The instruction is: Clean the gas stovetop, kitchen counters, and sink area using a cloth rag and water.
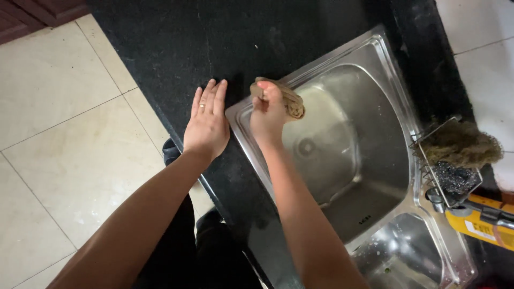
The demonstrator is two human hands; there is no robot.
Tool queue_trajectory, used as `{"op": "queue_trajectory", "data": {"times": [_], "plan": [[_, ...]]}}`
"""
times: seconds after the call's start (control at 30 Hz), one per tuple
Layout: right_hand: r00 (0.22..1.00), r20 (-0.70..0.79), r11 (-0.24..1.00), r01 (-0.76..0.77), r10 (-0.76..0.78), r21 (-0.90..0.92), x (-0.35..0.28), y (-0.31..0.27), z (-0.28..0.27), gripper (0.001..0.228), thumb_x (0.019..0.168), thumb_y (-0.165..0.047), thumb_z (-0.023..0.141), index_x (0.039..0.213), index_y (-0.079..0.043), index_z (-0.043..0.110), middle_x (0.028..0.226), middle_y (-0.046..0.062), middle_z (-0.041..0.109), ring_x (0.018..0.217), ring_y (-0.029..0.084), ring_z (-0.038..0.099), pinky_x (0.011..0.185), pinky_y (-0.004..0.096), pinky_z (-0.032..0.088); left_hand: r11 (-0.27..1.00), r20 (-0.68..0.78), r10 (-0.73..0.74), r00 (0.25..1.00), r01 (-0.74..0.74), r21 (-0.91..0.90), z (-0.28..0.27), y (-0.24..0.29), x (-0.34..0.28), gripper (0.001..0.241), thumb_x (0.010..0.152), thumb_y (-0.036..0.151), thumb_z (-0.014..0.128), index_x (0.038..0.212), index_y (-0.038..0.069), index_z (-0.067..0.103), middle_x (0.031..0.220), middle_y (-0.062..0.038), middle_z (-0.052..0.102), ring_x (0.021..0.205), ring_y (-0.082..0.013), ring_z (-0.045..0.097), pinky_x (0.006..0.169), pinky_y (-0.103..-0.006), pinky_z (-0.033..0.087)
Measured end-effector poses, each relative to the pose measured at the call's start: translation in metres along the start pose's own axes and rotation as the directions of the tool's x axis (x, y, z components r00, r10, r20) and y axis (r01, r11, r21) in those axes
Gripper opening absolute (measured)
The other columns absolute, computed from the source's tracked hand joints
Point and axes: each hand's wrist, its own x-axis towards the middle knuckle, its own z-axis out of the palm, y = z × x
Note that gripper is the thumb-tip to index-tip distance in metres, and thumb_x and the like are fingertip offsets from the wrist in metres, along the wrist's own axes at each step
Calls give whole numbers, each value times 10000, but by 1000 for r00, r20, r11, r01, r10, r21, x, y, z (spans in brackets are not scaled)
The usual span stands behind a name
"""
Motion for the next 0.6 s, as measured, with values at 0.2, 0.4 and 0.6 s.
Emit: {"op": "queue_trajectory", "data": {"times": [0.2,0.4,0.6], "plan": [[984,175,996,46,-32,-73,-20,-5,-10,284,966,-220,719,1210,-360,680,1077,-29,759,944,182,765,850,309,625,990,-200,94,975,-113,-88,-1,-1,-4,824,907,-39,469,1663,-30,139,1582,-253,430,1569,-359,315,1341,-455,160],[960,279,991,10,27,-133,-35,1,-11,236,956,-176,696,1128,-331,645,1116,-1,775,1130,257,727,987,417,585,987,-264,115,958,-141,-82,3,-4,-3,821,906,-75,454,1663,-21,142,1575,-256,447,1557,-356,342,1334,-461,192],[894,439,995,105,-93,-3,-37,-34,-39,325,843,78,545,1090,-111,637,925,29,734,741,171,651,745,305,544,991,-233,67,970,-92,-99,-7,6,-4,632,1006,46,472,1591,-43,251,1602,-277,441,1539,-352,391,1314,-474,212]]}}
